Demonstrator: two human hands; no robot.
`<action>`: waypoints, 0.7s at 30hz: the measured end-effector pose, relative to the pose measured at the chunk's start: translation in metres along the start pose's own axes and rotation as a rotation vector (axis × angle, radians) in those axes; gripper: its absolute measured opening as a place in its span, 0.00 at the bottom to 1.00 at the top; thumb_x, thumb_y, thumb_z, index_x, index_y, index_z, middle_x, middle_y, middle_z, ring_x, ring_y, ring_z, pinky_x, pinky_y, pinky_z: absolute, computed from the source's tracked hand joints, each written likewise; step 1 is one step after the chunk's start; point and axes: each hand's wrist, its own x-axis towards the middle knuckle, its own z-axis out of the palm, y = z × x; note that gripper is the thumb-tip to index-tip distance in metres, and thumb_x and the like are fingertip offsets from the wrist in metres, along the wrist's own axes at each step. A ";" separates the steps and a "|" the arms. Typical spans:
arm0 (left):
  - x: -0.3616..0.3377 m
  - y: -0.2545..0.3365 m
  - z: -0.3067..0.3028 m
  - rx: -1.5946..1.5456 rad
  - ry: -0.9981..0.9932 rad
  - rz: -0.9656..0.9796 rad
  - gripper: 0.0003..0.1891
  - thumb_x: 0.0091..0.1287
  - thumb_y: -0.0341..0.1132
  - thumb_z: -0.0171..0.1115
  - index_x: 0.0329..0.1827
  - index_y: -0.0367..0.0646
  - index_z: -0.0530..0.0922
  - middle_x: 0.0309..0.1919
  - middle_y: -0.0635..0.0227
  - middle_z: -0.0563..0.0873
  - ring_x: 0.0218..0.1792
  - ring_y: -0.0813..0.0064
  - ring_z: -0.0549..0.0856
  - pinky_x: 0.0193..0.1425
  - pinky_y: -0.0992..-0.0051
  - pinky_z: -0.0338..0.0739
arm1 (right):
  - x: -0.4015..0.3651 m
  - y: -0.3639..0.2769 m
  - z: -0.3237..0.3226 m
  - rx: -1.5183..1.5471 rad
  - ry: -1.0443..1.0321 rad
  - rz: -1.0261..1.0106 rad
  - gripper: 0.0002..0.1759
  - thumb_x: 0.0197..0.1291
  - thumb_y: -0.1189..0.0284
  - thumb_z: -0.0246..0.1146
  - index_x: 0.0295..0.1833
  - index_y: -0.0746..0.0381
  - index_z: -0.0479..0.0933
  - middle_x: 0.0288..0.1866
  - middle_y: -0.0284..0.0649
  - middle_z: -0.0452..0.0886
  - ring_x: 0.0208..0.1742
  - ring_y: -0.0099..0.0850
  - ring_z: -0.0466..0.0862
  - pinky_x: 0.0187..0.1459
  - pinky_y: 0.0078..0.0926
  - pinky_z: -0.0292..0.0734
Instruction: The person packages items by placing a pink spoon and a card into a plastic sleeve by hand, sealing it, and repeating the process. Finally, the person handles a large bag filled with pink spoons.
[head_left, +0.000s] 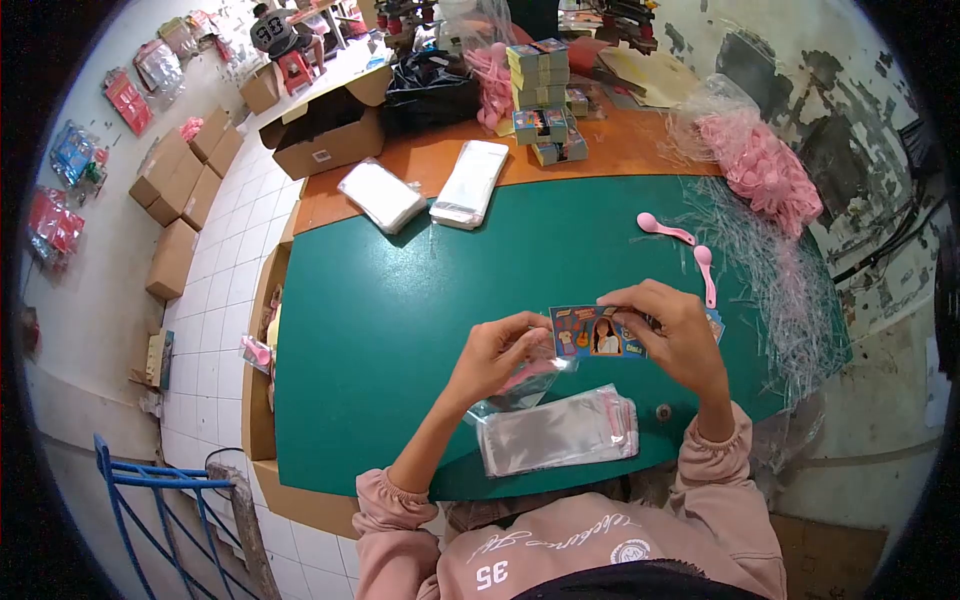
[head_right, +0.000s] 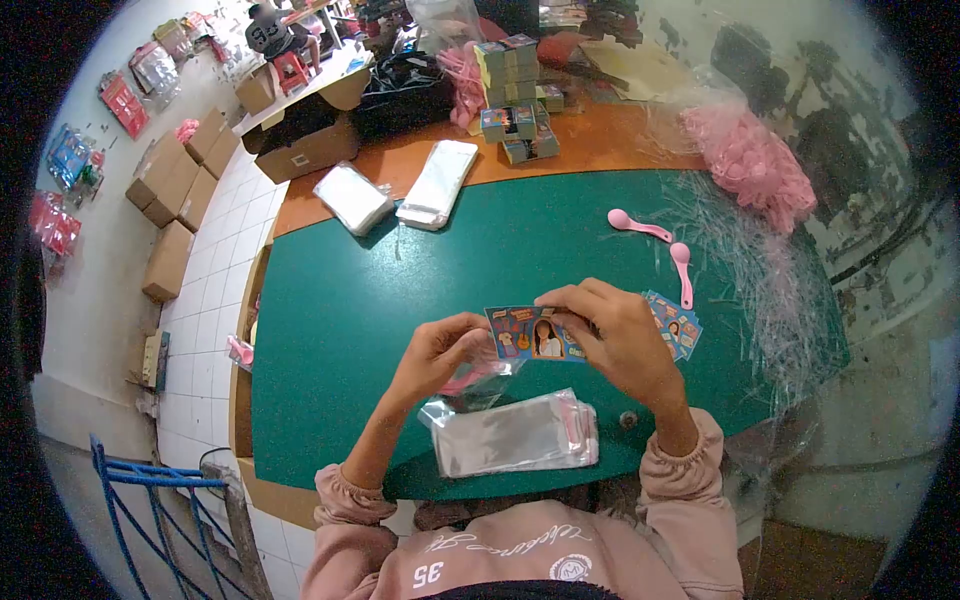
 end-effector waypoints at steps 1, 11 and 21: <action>-0.001 0.000 0.001 0.044 0.013 0.011 0.11 0.67 0.33 0.53 0.42 0.32 0.78 0.28 0.67 0.83 0.31 0.83 0.80 0.35 0.81 0.76 | 0.000 -0.001 0.000 -0.021 -0.006 0.007 0.10 0.52 0.79 0.60 0.42 0.61 0.78 0.30 0.42 0.77 0.29 0.37 0.79 0.30 0.29 0.73; 0.000 0.008 0.003 -0.271 -0.061 -0.054 0.13 0.67 0.34 0.52 0.42 0.30 0.77 0.28 0.65 0.83 0.37 0.79 0.83 0.38 0.79 0.79 | -0.007 0.000 0.002 -0.042 0.080 -0.049 0.14 0.48 0.82 0.60 0.42 0.59 0.78 0.30 0.41 0.76 0.31 0.38 0.79 0.32 0.30 0.74; -0.004 0.019 0.005 0.087 -0.081 0.011 0.12 0.66 0.36 0.53 0.41 0.34 0.79 0.28 0.65 0.83 0.31 0.81 0.81 0.37 0.79 0.77 | -0.006 -0.004 -0.002 -0.062 -0.225 -0.087 0.12 0.49 0.78 0.60 0.42 0.60 0.77 0.31 0.43 0.76 0.31 0.42 0.79 0.33 0.34 0.73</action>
